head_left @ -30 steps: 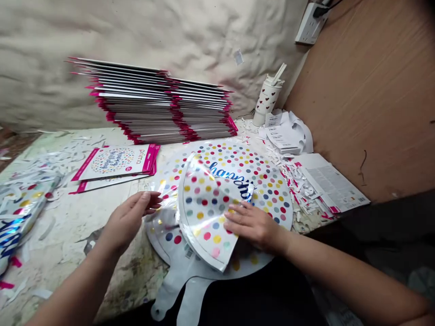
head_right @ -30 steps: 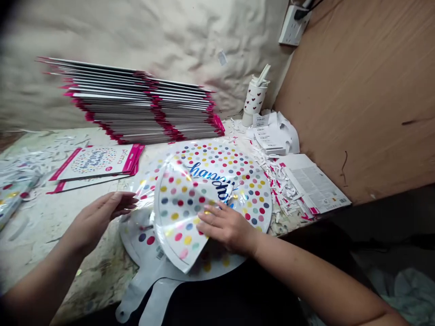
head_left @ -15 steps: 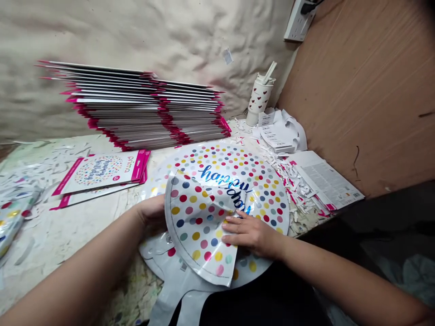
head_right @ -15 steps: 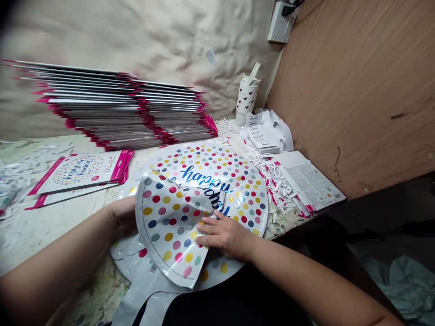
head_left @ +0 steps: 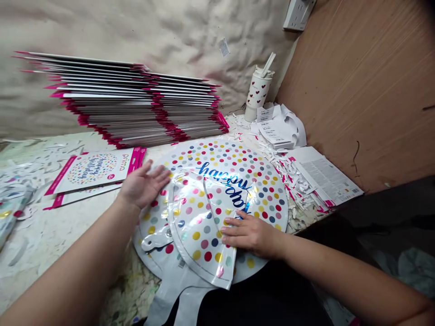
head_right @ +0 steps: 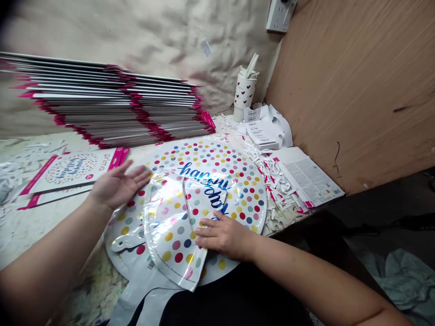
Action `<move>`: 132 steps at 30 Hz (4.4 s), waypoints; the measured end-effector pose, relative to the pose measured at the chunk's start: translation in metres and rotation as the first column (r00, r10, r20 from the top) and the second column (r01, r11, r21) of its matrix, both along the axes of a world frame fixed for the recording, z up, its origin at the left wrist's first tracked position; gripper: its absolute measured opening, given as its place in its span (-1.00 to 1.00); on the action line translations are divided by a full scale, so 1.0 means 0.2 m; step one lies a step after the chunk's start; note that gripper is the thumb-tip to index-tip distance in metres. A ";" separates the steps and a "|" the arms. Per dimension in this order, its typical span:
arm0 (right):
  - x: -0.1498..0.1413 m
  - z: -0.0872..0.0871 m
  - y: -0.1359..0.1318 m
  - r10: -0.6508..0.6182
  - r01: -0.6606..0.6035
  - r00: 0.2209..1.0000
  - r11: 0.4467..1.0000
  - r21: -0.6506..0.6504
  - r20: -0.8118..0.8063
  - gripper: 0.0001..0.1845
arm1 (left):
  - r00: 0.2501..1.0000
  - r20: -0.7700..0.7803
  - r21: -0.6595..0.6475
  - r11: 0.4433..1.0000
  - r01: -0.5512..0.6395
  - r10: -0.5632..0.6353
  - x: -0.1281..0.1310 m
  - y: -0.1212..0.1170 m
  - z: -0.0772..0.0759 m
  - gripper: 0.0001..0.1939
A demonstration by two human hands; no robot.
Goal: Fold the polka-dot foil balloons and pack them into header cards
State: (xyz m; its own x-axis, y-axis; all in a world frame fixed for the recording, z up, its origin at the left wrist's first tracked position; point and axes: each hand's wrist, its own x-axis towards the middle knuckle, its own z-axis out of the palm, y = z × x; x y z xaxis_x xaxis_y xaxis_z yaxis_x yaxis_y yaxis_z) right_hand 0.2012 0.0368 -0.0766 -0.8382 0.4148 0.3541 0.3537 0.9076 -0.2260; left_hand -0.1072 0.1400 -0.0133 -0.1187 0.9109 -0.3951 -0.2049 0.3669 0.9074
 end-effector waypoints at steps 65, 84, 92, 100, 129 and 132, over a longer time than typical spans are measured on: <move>-0.06 0.11 0.14 -0.129 0.156 0.984 0.957 0.243 -0.121 -0.72 | -0.118 -0.977 -0.197 0.551 0.811 -0.177 0.46 -0.11 -0.20 -0.43; -0.11 0.32 0.42 -0.418 0.471 0.871 0.571 -0.673 0.256 -0.66 | -0.188 -0.972 -0.233 0.529 0.816 -0.139 -0.20 -0.36 -0.22 -0.42; -0.29 0.28 0.57 -0.409 0.634 0.774 0.510 -0.582 0.484 -0.70 | 0.180 -0.925 0.354 0.593 0.723 0.334 0.03 -0.61 -0.06 -0.43; -0.36 0.33 0.33 -0.569 0.658 0.740 0.723 -0.211 0.357 -0.60 | -0.128 -0.987 -0.038 0.636 0.770 0.097 0.24 -0.72 -0.32 -0.33; 0.26 0.13 -0.09 -0.063 0.079 0.996 0.953 -0.293 0.062 -0.67 | 0.087 -0.996 0.083 0.176 0.981 -0.019 0.49 -0.63 -0.22 -0.58; 0.25 0.16 -0.04 -0.191 0.169 0.981 0.807 -0.566 0.021 -0.76 | 0.204 -0.967 0.132 0.385 0.913 -0.153 0.48 -0.65 -0.17 -0.66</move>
State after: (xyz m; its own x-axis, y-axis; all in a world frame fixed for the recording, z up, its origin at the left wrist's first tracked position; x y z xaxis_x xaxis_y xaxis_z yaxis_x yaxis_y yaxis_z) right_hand 0.2517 0.0280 -0.0441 -0.7204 0.6924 0.0396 0.4799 0.5389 -0.6923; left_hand -0.0118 0.0108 -0.0475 0.6687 0.7285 0.1486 0.6131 -0.6534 0.4441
